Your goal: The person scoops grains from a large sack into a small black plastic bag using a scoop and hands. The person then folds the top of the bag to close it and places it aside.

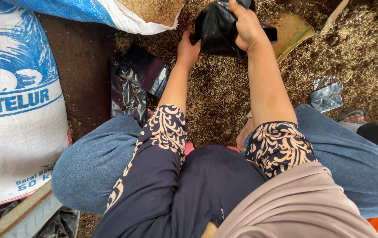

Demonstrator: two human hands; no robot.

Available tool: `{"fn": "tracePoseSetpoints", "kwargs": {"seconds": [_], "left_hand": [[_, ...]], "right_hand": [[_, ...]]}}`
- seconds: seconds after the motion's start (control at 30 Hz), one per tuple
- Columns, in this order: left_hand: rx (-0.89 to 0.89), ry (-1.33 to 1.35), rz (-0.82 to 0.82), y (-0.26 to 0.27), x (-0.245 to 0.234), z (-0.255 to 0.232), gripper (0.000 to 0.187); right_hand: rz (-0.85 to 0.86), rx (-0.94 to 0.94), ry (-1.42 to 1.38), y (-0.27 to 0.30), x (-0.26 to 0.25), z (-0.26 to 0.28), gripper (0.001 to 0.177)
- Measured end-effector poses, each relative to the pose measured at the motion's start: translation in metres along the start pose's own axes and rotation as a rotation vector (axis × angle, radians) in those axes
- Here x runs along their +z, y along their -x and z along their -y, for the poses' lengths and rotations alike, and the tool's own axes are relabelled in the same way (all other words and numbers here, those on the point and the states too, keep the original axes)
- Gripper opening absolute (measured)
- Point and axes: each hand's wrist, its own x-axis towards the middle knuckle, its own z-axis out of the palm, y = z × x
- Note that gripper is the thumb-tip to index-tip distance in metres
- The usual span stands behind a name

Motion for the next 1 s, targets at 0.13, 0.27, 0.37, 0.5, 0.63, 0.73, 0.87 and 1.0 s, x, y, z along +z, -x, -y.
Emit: {"fn": "tracePoseSetpoints", "kwargs": {"seconds": [0.13, 0.27, 0.37, 0.5, 0.63, 0.73, 0.87, 1.0], "left_hand": [[0.067, 0.054, -0.086, -0.002, 0.000, -0.005, 0.046], [0.097, -0.115, -0.151, -0.005, -0.006, -0.006, 0.039], [0.267, -0.234, -0.276, -0.001, -0.007, -0.002, 0.037], [0.476, -0.317, -0.554, 0.024, 0.006, -0.030, 0.033], [0.713, -0.258, -0.384, 0.055, 0.029, -0.068, 0.050], [0.634, -0.279, -0.268, 0.060, 0.033, -0.078, 0.036], [0.707, -0.258, -0.260, 0.052, 0.037, -0.070, 0.018], [0.615, -0.212, -0.275, 0.039, 0.030, -0.062, 0.009]], "right_hand": [[0.083, -0.095, 0.052, -0.004, 0.011, 0.001, 0.084], [0.163, 0.055, 0.573, 0.002, 0.023, 0.018, 0.082], [0.027, 0.027, 0.315, 0.008, 0.024, 0.022, 0.086], [0.134, -0.105, 0.031, 0.013, 0.024, 0.013, 0.073], [0.392, -0.096, -0.470, 0.018, 0.024, 0.009, 0.069], [0.443, -0.131, -0.405, 0.030, 0.027, 0.015, 0.071], [0.469, -0.089, -0.349, 0.044, 0.029, 0.029, 0.068], [0.256, -0.121, 0.351, 0.043, -0.016, 0.034, 0.045]]}}
